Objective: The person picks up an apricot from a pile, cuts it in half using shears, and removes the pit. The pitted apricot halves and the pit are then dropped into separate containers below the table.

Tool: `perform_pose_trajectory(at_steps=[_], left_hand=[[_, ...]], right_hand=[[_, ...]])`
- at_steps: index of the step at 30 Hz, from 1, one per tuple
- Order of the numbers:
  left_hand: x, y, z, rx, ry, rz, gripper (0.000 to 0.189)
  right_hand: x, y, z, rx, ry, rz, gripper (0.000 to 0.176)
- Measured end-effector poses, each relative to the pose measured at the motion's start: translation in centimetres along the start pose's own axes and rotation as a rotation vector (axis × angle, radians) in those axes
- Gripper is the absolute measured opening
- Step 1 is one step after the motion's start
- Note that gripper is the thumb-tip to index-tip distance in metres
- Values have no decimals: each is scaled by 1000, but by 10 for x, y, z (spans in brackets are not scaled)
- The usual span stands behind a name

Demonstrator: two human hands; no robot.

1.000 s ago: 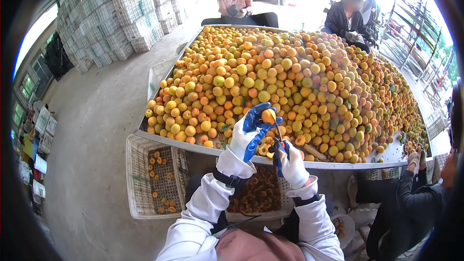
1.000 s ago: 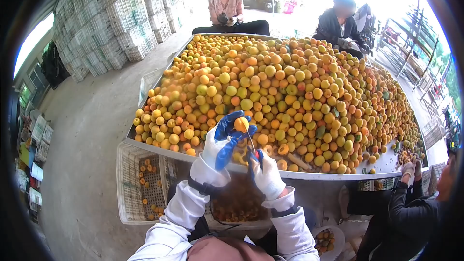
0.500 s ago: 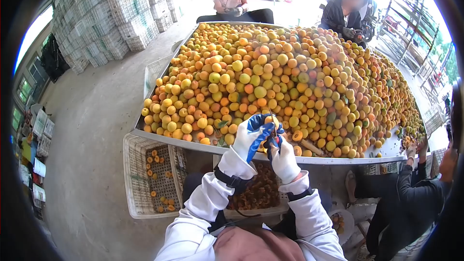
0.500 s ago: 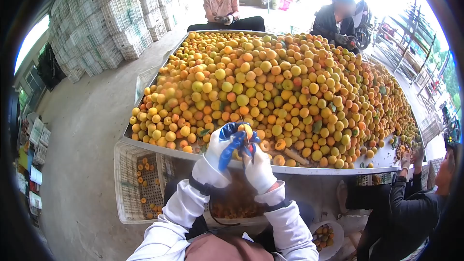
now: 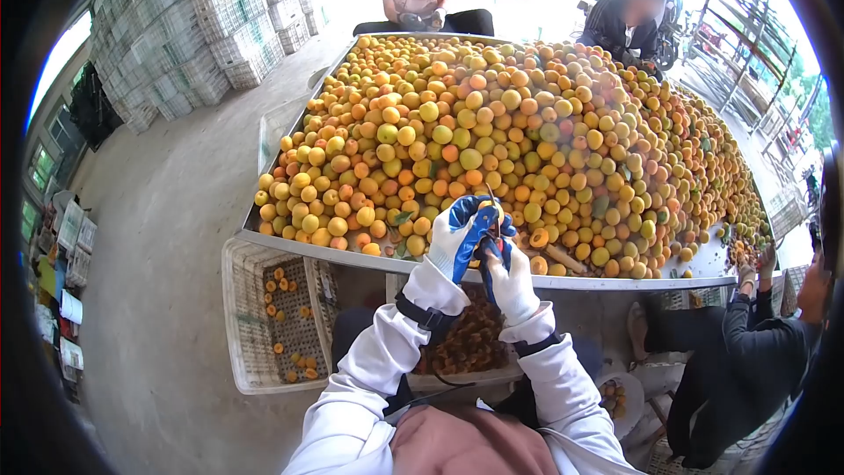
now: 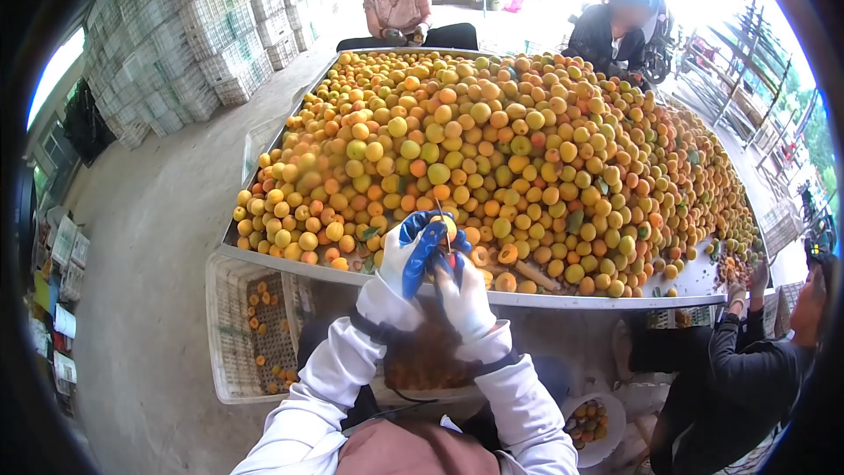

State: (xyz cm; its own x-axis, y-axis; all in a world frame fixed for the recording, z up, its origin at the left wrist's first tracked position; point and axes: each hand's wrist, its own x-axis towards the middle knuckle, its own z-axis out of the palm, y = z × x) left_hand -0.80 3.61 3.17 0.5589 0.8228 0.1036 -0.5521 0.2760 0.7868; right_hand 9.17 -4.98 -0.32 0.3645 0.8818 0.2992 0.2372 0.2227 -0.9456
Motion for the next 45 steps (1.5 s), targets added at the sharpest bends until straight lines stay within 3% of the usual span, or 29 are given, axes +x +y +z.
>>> perform_pose_trajectory(at_steps=[1,3,5,7,9,10,11,13,14,16,18,20,22,25,27,29,33,34,35,37,38,41,45], left_hand=[[2,-1,-4,-4,-8,2,30],[10,-6,-11,17,72,182,25],[13,-16,-17,380,179,380,26],[-9,6,-1,1012,88,517,37],[-12,1,7,1317,-17,899,42],[-15,-7,6,1385,-56,890,41],[-18,-16,6,1451,-94,878,39],[-20,-24,11,1449,-120,905,39],[-19,-27,12,1404,-114,867,39],[-20,-35,10,1384,-112,775,50],[-21,-34,16,1336,-80,806,48],[-23,-35,20,1290,-43,831,46],[-23,-39,23,1220,-12,700,58],[-25,-44,27,1208,-19,601,54],[-32,-42,36,1118,-38,534,46],[-33,-41,42,915,4,432,40],[-26,-55,27,805,-34,498,33],[-27,-62,18,942,-64,450,46],[-26,-71,14,846,-38,469,45],[-29,-64,5,616,-77,250,43],[-29,-68,5,585,-35,299,41],[-32,-70,4,365,21,164,37],[-32,-61,9,27,111,-165,35]], right_hand=[[2,2,-1,-133,50,-130,19],[1,-7,-10,88,166,92,14],[9,3,-21,389,224,177,19],[17,-7,-23,580,282,250,24],[22,-8,-27,573,301,313,28],[23,-6,-30,567,313,382,33],[24,8,-33,506,259,300,36],[23,10,-33,784,136,390,30],[23,14,-28,832,197,473,26],[18,1,-19,932,232,433,25],[15,7,-17,938,248,431,25],[13,22,-14,671,435,344,27],[12,17,-13,590,442,284,29],[12,-5,-10,449,532,160,27],[10,-15,-11,590,541,92,21],[10,-15,-13,357,551,2,16],[9,-25,-13,87,533,-181,11],[9,-23,-14,-20,524,-215,10],[8,-23,-16,-127,512,-248,10],[9,-31,-17,-119,438,-325,8],[10,-30,-18,-162,421,-376,9],[17,-26,-27,-293,312,-547,12],[21,-19,-30,-372,254,-597,20]])
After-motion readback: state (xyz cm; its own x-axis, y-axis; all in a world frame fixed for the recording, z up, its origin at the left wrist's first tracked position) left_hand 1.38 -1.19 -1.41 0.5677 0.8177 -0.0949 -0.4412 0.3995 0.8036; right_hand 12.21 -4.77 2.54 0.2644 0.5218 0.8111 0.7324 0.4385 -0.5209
